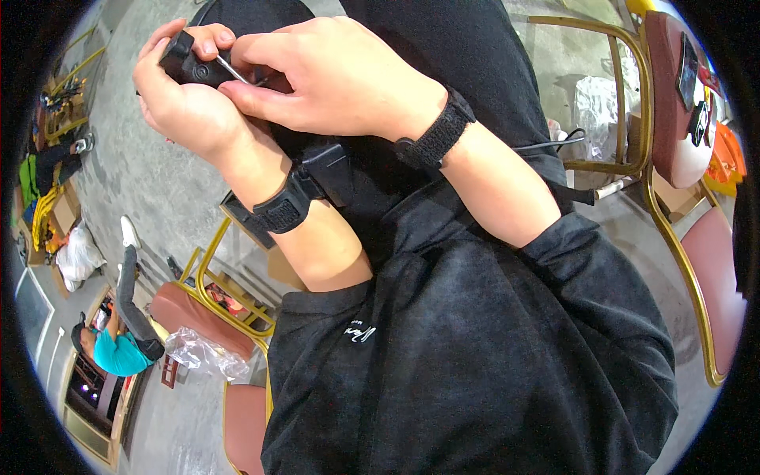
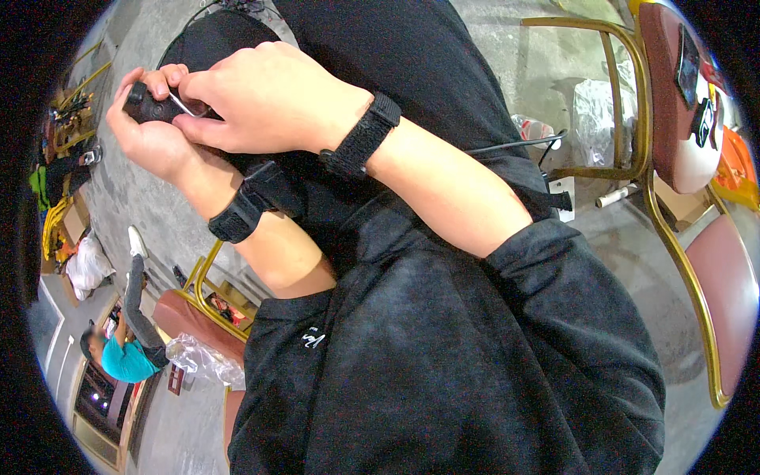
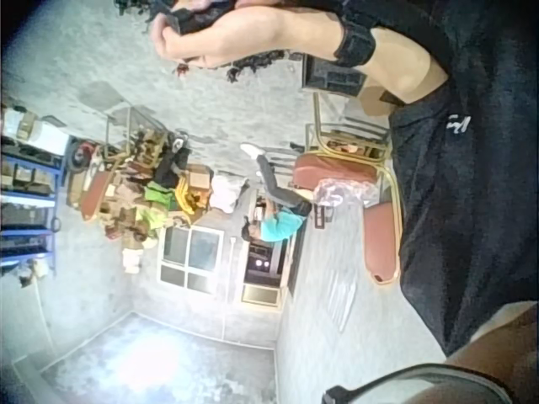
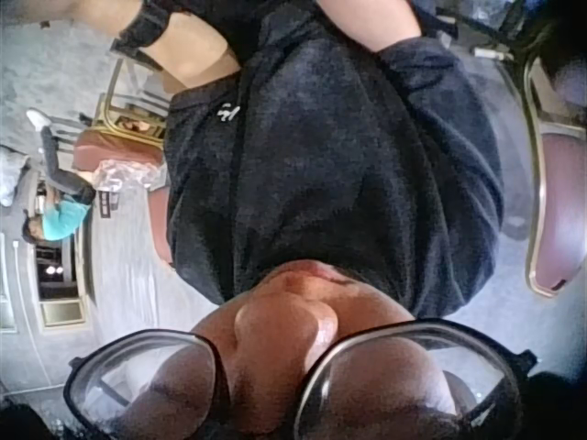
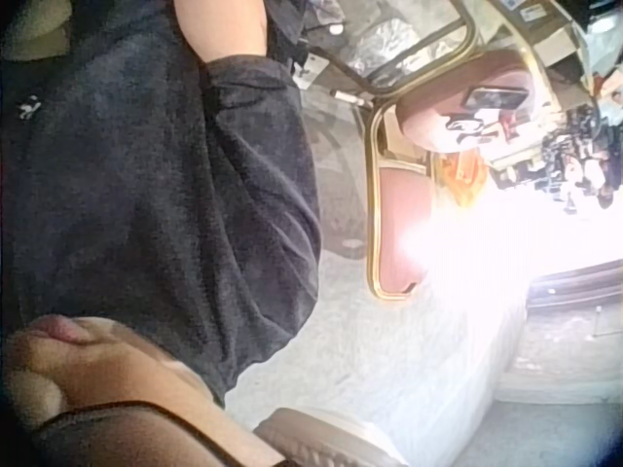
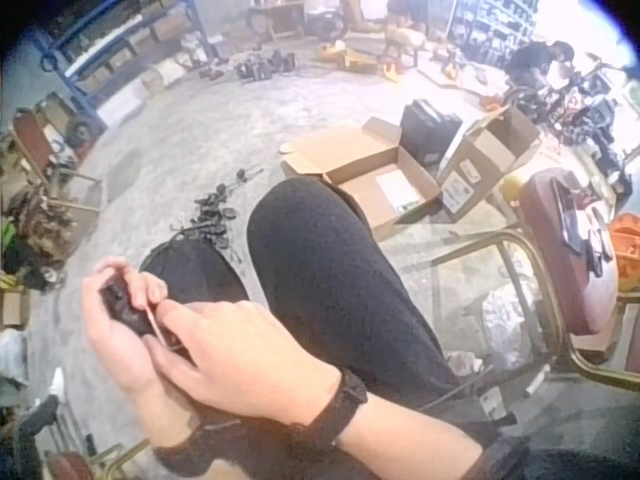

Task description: The person uses a small screwdriver to work on a small black electronic component, turning and tightening parts while seated. The person handles wires and the small component, eventually placing it down next to other components.

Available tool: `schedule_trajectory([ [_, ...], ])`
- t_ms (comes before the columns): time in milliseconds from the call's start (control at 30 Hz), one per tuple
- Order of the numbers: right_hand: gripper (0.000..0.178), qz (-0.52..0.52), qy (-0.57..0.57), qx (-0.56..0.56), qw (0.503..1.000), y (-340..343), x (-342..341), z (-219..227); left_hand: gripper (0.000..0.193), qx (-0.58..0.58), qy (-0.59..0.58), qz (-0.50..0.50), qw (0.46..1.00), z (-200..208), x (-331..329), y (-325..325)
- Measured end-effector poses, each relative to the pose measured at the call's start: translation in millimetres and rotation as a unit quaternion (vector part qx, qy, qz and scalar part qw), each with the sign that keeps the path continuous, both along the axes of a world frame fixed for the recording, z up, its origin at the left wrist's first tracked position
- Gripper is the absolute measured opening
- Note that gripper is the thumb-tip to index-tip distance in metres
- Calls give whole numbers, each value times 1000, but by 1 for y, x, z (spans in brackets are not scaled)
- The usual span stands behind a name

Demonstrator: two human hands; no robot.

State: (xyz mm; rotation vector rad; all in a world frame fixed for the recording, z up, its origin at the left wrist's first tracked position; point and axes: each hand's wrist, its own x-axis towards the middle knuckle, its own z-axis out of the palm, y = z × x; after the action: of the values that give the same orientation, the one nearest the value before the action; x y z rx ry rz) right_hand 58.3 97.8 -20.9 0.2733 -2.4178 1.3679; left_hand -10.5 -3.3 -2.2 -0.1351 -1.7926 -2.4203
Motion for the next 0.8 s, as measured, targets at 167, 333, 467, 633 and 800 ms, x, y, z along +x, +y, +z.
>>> schedule_trajectory([
  [167,30,3,-5,4,1000,0,-1,0,28,0,10,-7,1000,0,-1,-1],
  [333,28,1,-10,-7,1000,3,0,3,27,3,-1,2,1000,3,0,1],
  [467,28,-7,8,-7,1000,3,1,2,27,-6,7,1,1000,1,-3,-1],
  [633,29,-4,-8,0,1000,2,2,2,26,-46,5,-1,999,2,1,1],
  [800,29,-6,-14,1,1000,3,3,4,26,-31,-5,-18,999,1,-7,-6],
])
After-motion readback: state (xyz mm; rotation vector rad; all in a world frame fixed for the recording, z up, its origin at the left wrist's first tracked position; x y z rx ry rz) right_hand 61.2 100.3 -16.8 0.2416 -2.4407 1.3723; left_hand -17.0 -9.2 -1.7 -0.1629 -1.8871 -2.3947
